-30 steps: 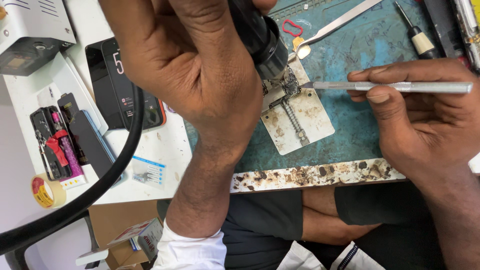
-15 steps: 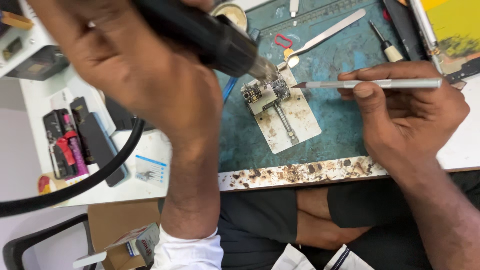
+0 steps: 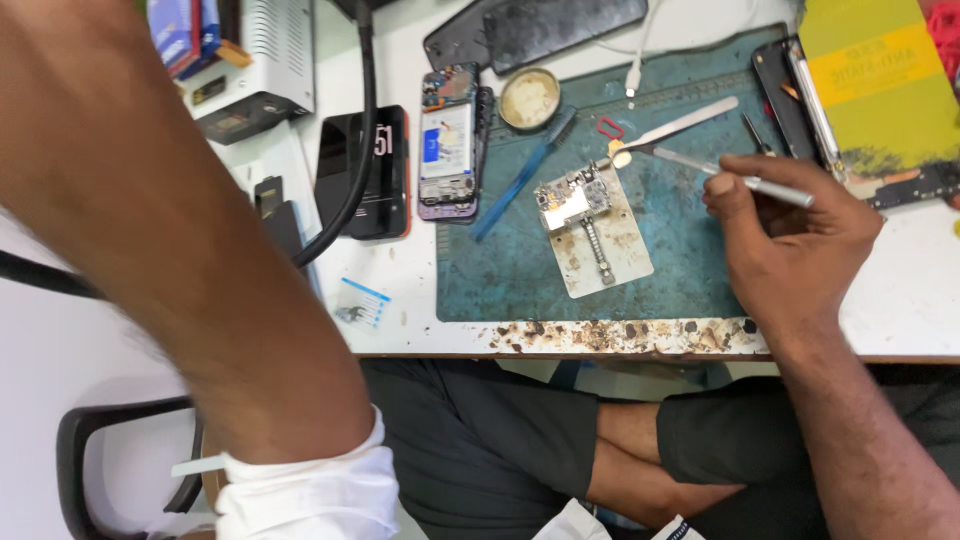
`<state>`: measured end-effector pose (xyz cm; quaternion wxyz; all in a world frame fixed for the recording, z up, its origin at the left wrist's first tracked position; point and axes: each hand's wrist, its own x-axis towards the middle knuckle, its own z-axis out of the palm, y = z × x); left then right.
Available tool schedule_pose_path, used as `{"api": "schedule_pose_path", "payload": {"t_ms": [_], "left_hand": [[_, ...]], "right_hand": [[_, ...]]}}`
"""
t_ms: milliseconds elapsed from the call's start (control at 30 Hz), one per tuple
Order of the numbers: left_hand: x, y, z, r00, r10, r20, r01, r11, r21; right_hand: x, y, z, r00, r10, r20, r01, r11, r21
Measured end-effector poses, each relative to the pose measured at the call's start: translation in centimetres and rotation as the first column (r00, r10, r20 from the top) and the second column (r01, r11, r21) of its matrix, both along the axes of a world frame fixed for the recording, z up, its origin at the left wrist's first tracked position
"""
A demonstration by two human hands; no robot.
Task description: The person adjusts the temperature on a hot air station, holds a small circuit board with a clamp, and uses a heat gun and a small blade to desolder components.
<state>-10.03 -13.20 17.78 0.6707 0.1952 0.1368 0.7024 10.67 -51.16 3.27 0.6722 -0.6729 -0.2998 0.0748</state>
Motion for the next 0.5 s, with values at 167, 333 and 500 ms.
{"api": "schedule_pose_path", "payload": {"t_ms": [167,333,500], "left_hand": [[-1.1,1.7,-1.2,0.994,0.033,0.100,-0.035,0.999,0.028],[-1.5,2.4,-2.1,0.983,-0.047,0.178,0.030,0.995,0.098],[2.1,4.5,-1.9,0.930,-0.156,0.333,0.101,0.979,0.178]], "right_hand": [[0.0,0.0,0.0,1.000,-0.018,0.011,0.019,0.988,-0.154],[0.0,0.2,-1.0,0.996,0.063,-0.058,-0.068,0.995,-0.074],[0.6,0.2,-1.6,0.999,0.030,-0.017,-0.032,0.986,-0.166]]}}
